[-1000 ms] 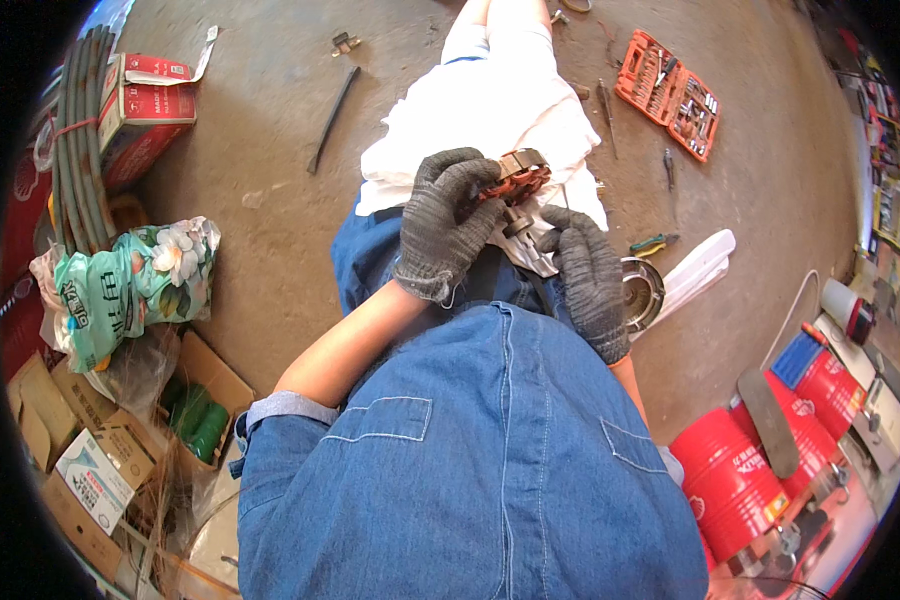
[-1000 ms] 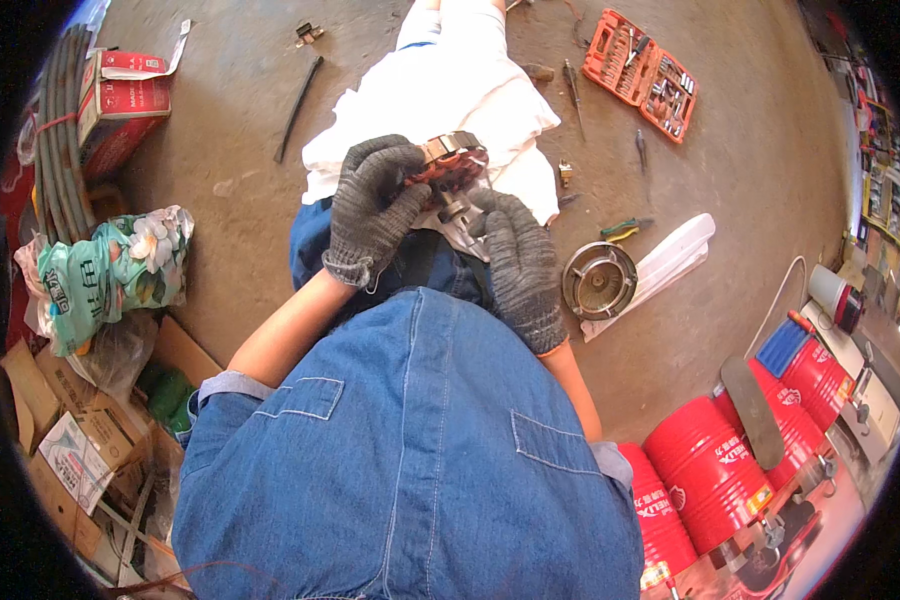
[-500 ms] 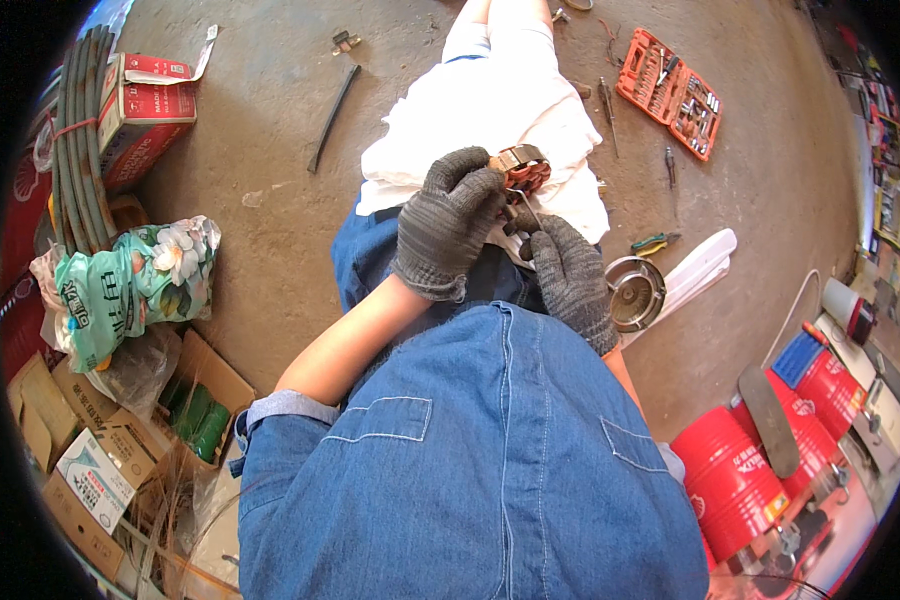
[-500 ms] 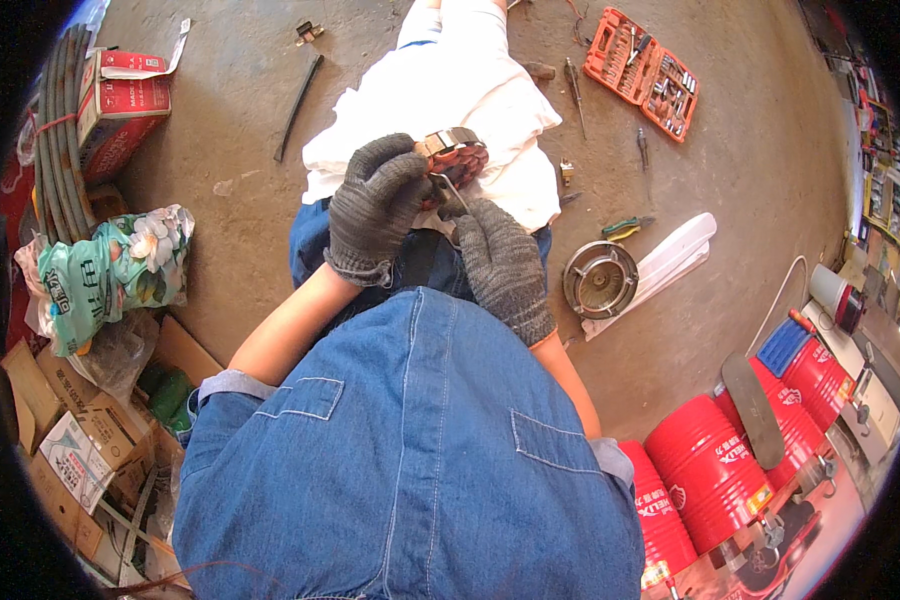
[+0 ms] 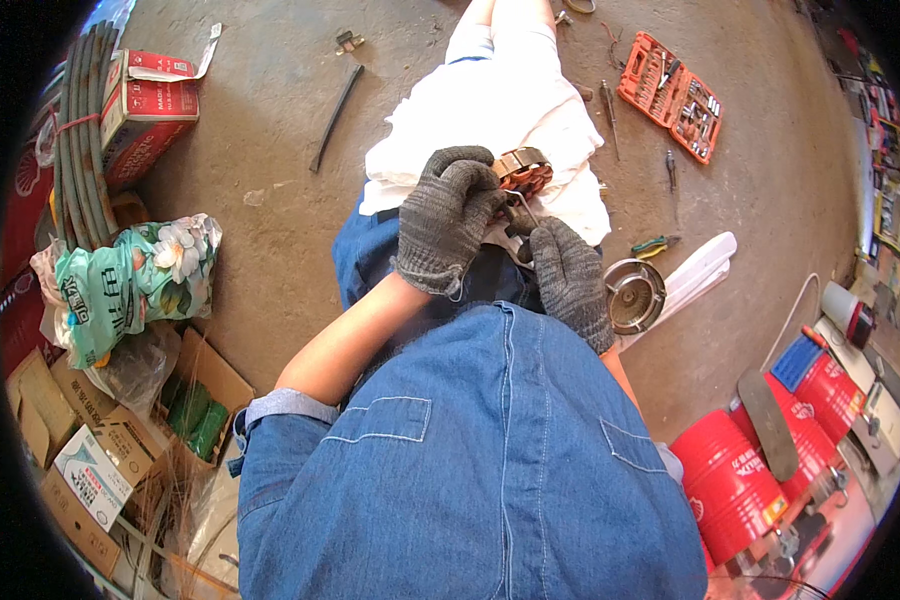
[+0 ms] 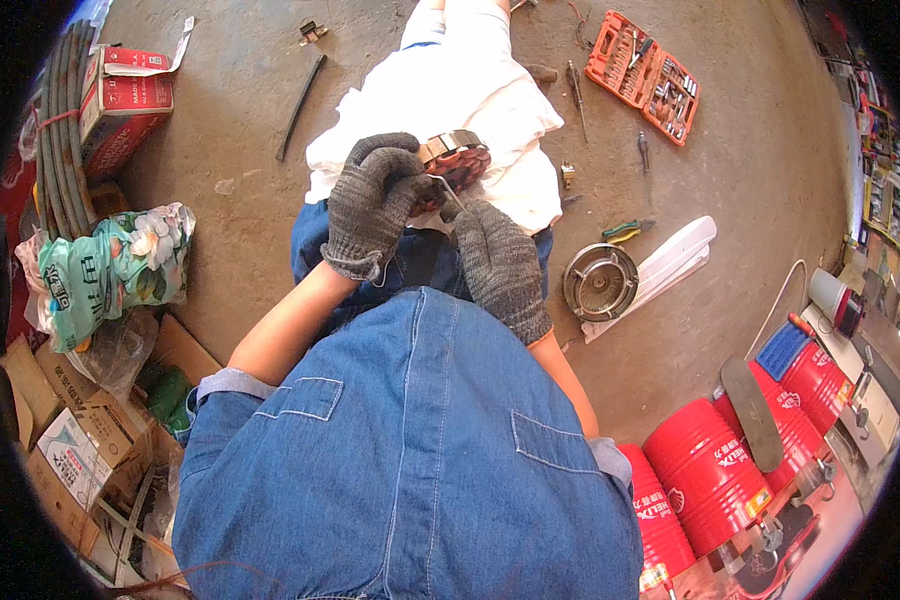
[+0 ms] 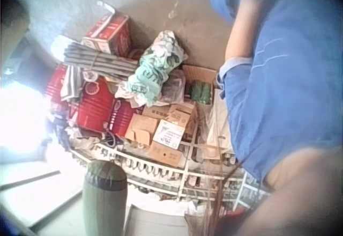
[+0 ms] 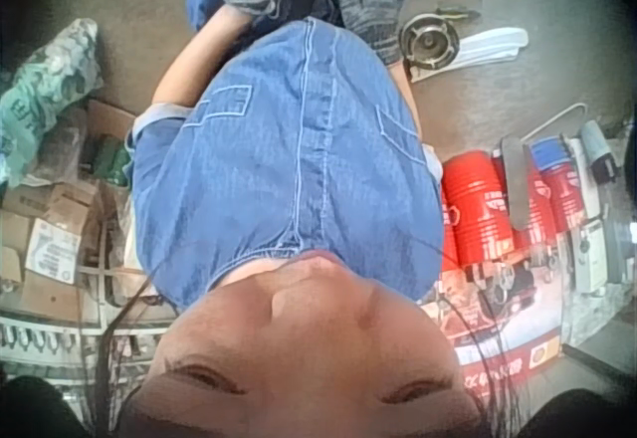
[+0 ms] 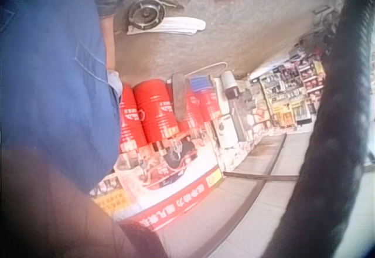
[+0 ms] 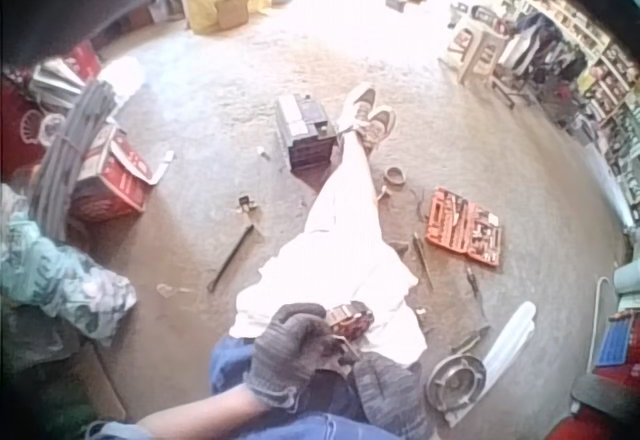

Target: The person sits on the floor and uses a screwdriver to adjust a small electrical component held in their gloved hands. They then switch to using pliers to manipulate the component further.

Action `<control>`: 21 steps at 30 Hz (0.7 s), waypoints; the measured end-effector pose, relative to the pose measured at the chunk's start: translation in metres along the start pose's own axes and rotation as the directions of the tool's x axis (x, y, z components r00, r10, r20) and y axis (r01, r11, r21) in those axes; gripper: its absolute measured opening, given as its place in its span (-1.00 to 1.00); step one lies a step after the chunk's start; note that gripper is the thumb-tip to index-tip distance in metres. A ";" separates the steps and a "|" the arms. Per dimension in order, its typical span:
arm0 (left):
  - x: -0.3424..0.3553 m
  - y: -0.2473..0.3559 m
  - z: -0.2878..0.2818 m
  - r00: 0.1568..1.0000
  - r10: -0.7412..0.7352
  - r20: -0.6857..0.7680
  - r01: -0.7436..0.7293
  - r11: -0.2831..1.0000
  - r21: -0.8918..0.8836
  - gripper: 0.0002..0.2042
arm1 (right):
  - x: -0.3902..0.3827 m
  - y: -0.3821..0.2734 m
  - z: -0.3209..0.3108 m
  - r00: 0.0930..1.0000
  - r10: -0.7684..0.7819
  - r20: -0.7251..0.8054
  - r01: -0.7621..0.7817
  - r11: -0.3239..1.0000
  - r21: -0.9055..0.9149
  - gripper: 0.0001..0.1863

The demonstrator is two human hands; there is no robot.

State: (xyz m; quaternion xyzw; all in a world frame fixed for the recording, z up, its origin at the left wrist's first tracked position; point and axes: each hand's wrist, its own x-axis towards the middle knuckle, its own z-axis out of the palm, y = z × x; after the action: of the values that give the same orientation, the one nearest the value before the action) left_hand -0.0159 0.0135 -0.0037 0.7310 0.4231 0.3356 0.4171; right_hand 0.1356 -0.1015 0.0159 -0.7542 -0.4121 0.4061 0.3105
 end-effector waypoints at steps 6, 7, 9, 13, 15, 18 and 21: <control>-0.004 -0.004 -0.002 0.998 -0.055 0.044 0.061 0.987 -0.150 -0.67 | 0.000 0.002 0.000 1.000 0.001 -0.013 -0.002 0.995 -0.097 -0.71; -0.006 -0.003 -0.002 0.995 -0.083 0.056 0.091 0.983 -0.161 -0.63 | 0.000 0.000 -0.001 1.000 -0.008 -0.007 0.007 0.994 -0.106 -0.72; -0.007 -0.004 -0.002 0.993 -0.096 0.069 0.107 0.980 -0.169 -0.57 | 0.001 -0.007 -0.003 1.000 -0.025 0.005 0.026 0.992 -0.124 -0.74; -0.004 -0.004 -0.003 0.995 -0.048 0.088 0.058 0.992 -0.115 -0.49 | 0.001 -0.019 -0.002 0.984 -0.169 -0.056 0.135 0.914 -0.382 -0.77; -0.002 0.000 -0.006 0.993 -0.053 0.102 0.062 0.994 -0.091 -0.45 | 0.000 -0.018 -0.002 0.962 -0.270 -0.038 0.216 0.841 -0.497 -0.76; -0.001 0.004 -0.004 0.994 -0.074 0.086 0.081 0.994 -0.074 -0.42 | 0.000 -0.021 0.000 0.933 -0.355 -0.060 0.288 0.836 -0.467 -0.74; 0.002 0.009 0.005 0.997 -0.076 0.030 0.077 0.996 -0.036 -0.41 | -0.003 -0.023 0.001 0.954 -0.301 -0.006 0.258 0.826 -0.502 -0.72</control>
State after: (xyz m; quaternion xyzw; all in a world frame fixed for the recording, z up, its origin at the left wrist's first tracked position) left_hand -0.0080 0.0114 0.0028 0.7112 0.4383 0.3166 0.4493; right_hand 0.1251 -0.0933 0.0353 -0.7565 -0.5946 0.2044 0.1801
